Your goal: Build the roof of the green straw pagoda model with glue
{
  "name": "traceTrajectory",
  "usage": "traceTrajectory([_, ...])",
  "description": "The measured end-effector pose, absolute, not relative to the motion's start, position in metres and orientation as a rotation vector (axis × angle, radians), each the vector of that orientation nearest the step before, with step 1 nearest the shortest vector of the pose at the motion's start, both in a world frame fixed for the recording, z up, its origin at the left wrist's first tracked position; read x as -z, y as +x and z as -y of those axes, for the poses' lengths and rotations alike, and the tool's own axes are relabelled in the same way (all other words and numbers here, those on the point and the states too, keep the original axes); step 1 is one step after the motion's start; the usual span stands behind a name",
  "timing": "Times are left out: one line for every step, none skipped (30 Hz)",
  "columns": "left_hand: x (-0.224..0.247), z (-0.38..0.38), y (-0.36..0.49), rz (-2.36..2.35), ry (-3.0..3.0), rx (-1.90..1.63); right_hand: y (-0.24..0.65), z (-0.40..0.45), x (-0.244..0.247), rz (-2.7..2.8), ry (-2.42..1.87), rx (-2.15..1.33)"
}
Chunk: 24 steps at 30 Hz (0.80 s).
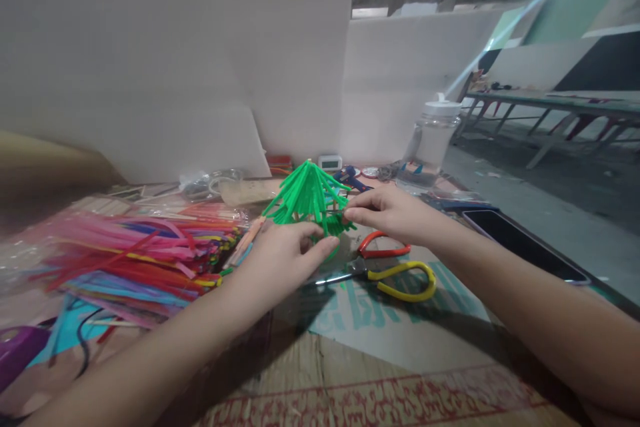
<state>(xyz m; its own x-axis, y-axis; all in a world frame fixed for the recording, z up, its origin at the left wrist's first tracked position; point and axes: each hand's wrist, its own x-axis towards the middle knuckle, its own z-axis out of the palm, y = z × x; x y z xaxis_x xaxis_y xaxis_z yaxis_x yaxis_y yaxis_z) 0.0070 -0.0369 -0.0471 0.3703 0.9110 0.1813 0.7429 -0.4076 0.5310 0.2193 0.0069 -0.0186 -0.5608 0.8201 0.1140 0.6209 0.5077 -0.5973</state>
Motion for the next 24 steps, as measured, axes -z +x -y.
traceTrajectory([0.0483,0.0367,0.0078,-1.437,2.280,-0.642,0.2194,-0.0072,0.0189,2.368,-1.191,-0.713])
traceTrajectory([0.0495,0.0362,0.0083,-1.433,2.285,-0.643,0.2195,-0.0077,0.0193,2.362,-1.193,-0.716])
traceTrajectory([0.0506,0.0356,0.0085,-1.431,2.288,-0.647,0.2196,-0.0082,0.0199,2.356,-1.195,-0.721])
traceTrajectory([0.0515,0.0349,0.0084,-1.434,2.290,-0.650,0.2196,-0.0087,0.0205,2.350,-1.195,-0.725])
traceTrajectory([0.0523,0.0344,0.0083,-1.438,2.293,-0.651,0.2196,-0.0092,0.0212,2.345,-1.192,-0.726])
traceTrajectory([0.0529,0.0341,0.0081,-1.442,2.296,-0.652,0.2196,-0.0097,0.0218,2.342,-1.190,-0.724])
traceTrajectory([0.0533,0.0340,0.0080,-1.444,2.300,-0.650,0.2196,-0.0101,0.0224,2.339,-1.189,-0.720])
traceTrajectory([0.0537,0.0340,0.0080,-1.446,2.307,-0.650,0.2195,-0.0104,0.0228,2.335,-1.190,-0.714])
traceTrajectory([0.0539,0.0342,0.0081,-1.448,2.315,-0.651,0.2194,-0.0106,0.0231,2.332,-1.191,-0.708])
traceTrajectory([0.0542,0.0343,0.0083,-1.448,2.324,-0.652,0.2194,-0.0106,0.0232,2.329,-1.194,-0.698])
traceTrajectory([0.0544,0.0345,0.0085,-1.448,2.332,-0.651,0.2192,-0.0105,0.0231,2.330,-1.197,-0.688])
traceTrajectory([0.0546,0.0346,0.0087,-1.447,2.336,-0.647,0.2191,-0.0101,0.0228,2.331,-1.198,-0.676])
traceTrajectory([0.0547,0.0346,0.0089,-1.447,2.336,-0.643,0.2188,-0.0096,0.0225,2.331,-1.198,-0.667])
traceTrajectory([0.0549,0.0346,0.0091,-1.447,2.334,-0.642,0.2185,-0.0089,0.0223,2.330,-1.198,-0.661])
traceTrajectory([0.0551,0.0344,0.0091,-1.446,2.331,-0.640,0.2180,-0.0082,0.0223,2.328,-1.199,-0.658])
traceTrajectory([0.0553,0.0342,0.0092,-1.446,2.328,-0.642,0.2175,-0.0076,0.0224,2.326,-1.202,-0.657])
traceTrajectory([0.0555,0.0340,0.0093,-1.446,2.323,-0.647,0.2169,-0.0071,0.0227,2.315,-1.214,-0.651])
traceTrajectory([0.0556,0.0338,0.0094,-1.445,2.318,-0.650,0.2164,-0.0069,0.0231,2.297,-1.237,-0.637])
traceTrajectory([0.0558,0.0336,0.0095,-1.444,2.311,-0.647,0.2161,-0.0069,0.0234,2.284,-1.265,-0.621])
traceTrajectory([0.0560,0.0334,0.0098,-1.444,2.301,-0.641,0.2160,-0.0072,0.0235,2.279,-1.288,-0.613])
traceTrajectory([0.0562,0.0332,0.0100,-1.448,2.292,-0.634,0.2164,-0.0076,0.0231,2.286,-1.308,-0.614])
traceTrajectory([0.0564,0.0331,0.0103,-1.456,2.286,-0.623,0.2172,-0.0081,0.0222,2.307,-1.322,-0.630])
traceTrajectory([0.0566,0.0330,0.0106,-1.462,2.282,-0.614,0.2185,-0.0086,0.0207,2.341,-1.327,-0.659])
traceTrajectory([0.0568,0.0330,0.0108,-1.465,2.281,-0.611,0.2203,-0.0090,0.0189,2.382,-1.324,-0.696])
